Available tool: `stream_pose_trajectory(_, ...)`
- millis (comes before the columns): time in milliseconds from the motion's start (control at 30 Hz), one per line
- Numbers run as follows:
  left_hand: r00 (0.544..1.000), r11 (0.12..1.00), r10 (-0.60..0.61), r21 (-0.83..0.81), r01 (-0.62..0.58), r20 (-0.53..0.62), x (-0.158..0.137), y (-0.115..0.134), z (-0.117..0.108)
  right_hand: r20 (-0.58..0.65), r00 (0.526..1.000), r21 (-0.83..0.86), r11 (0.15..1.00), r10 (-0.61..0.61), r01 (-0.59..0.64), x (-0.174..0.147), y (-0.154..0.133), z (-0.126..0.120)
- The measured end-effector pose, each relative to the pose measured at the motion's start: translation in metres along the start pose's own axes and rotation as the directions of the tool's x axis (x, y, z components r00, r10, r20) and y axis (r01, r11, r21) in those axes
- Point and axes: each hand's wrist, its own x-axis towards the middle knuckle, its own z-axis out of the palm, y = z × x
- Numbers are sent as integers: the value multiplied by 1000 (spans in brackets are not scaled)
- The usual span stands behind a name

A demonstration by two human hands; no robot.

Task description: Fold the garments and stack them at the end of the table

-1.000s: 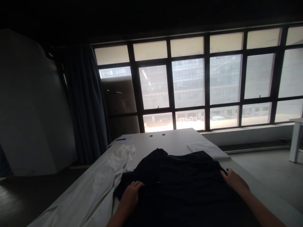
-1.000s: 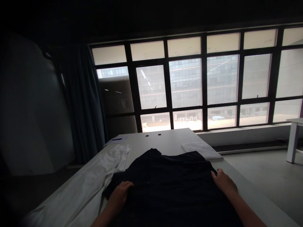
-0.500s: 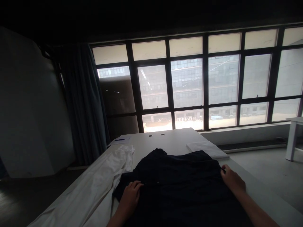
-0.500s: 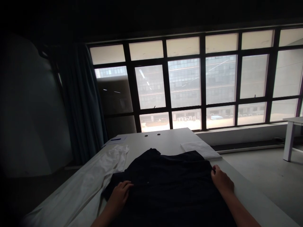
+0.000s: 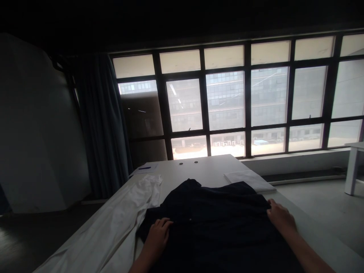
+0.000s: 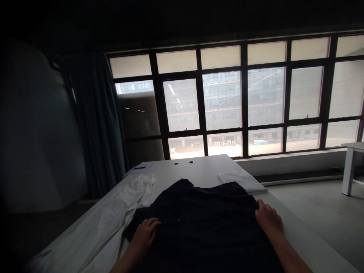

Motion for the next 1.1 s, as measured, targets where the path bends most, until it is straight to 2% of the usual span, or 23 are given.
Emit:
stream_pose_trajectory(133,1000,1000,7,4,-7,10,0,-1,1,18,999,-33,999,-33,33,1,2,6)
stream_pose_trajectory(233,995,999,-32,-5,33,96,-2,0,-1,33,999,-35,999,-35,36,3,1,7)
stream_pose_trajectory(333,974,996,-79,-25,86,211,-4,3,-6,47,998,-36,998,-43,45,6,1,7)
stream_pose_trajectory(533,934,992,-99,-41,120,343,-11,13,-23,99,995,-48,999,2,2,7,-1,10)
stream_pose_trajectory(700,891,990,-126,-8,143,437,-19,24,-34,135,990,-92,996,33,-20,4,-13,-7)
stream_pose_trajectory(800,908,986,-164,90,140,387,-21,37,-36,190,979,-88,991,-78,97,-2,-37,-15)
stream_pose_trajectory(900,956,982,-131,167,89,263,-19,51,-32,238,928,9,956,-288,294,-18,-75,-10)
stream_pose_trajectory(1000,986,996,19,82,-34,169,-13,48,-24,280,849,128,894,-447,429,-39,-108,4)
stream_pose_trajectory(1100,979,998,63,-17,-61,196,-8,28,-16,293,806,171,858,-514,485,-51,-113,13)
